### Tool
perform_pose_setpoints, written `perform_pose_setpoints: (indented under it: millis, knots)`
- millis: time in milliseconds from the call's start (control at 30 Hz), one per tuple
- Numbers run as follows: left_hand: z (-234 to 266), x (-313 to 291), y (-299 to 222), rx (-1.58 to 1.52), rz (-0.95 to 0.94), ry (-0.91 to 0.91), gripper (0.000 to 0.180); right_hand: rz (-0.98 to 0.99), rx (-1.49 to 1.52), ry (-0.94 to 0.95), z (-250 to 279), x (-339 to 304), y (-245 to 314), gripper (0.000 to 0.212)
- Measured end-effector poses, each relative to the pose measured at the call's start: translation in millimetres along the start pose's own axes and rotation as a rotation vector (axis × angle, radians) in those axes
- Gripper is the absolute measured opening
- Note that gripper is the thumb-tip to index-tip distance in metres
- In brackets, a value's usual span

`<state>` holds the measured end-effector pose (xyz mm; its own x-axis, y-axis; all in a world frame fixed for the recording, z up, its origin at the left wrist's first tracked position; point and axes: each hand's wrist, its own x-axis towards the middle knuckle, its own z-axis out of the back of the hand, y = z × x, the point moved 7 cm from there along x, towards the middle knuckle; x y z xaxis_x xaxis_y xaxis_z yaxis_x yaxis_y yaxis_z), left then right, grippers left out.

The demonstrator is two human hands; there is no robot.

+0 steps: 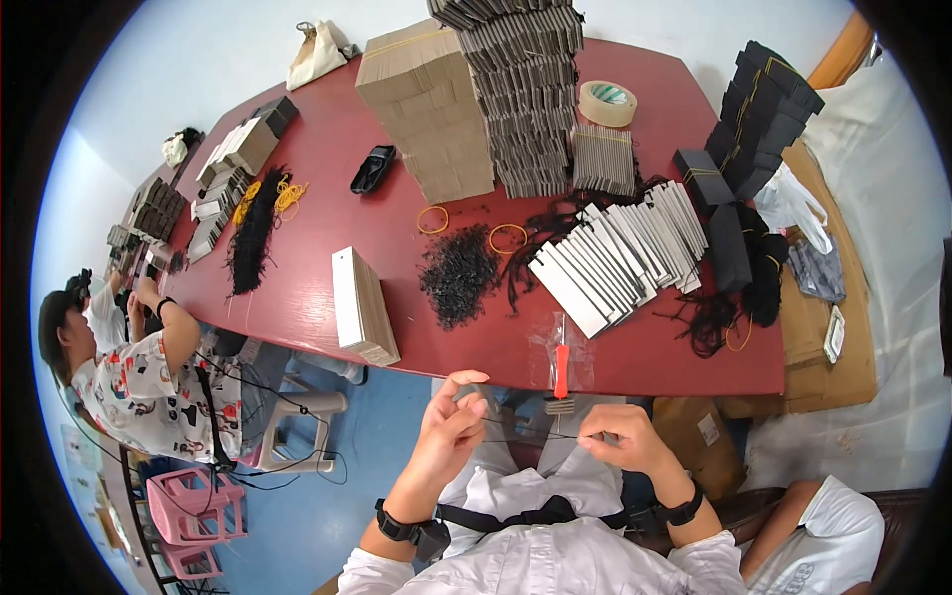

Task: The person picks up a black cord, threads it through a hole in a white tag, and ties the ends together. They then place the finished tag onto a stack on the table.

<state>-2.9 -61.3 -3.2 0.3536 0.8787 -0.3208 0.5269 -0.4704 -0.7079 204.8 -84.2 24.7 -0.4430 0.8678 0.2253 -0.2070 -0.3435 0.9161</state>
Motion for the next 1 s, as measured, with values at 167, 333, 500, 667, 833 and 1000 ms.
perform_pose_setpoints:
  millis: [167, 333, 500, 667, 833, 1000]
  knots:
    - [6.2, -6.3, 0.2, -0.272, -0.082, -0.008, 0.028, -0.037, 0.017, -0.031, -7.4, -13.7, -1.9, 0.004]
    - [5.5, -3.0, 16.0, -0.295, -0.035, 0.125, 0.023, -0.064, 0.003, -0.094, -2.6, -20.3, -4.6, 0.006]
    - [6.0, -7.0, 18.4, -0.270, -0.086, 0.166, 0.017, -0.118, -0.027, -0.053, -7.6, -27.1, -7.4, 0.008]
    - [1.0, -8.0, 20.5, -0.268, -0.074, 0.202, 0.018, -0.159, 0.060, -0.032, -14.0, -31.8, -13.8, 0.011]
    - [-6.3, -12.1, 25.4, -0.068, -0.084, 0.200, 0.017, -0.083, -0.015, -0.025, -15.1, -23.8, 6.3, 0.011]
    - [-15.7, -19.3, 26.8, 0.142, -0.070, 0.230, 0.015, -0.001, -0.086, -0.034, -13.5, -17.5, 24.6, 0.014]
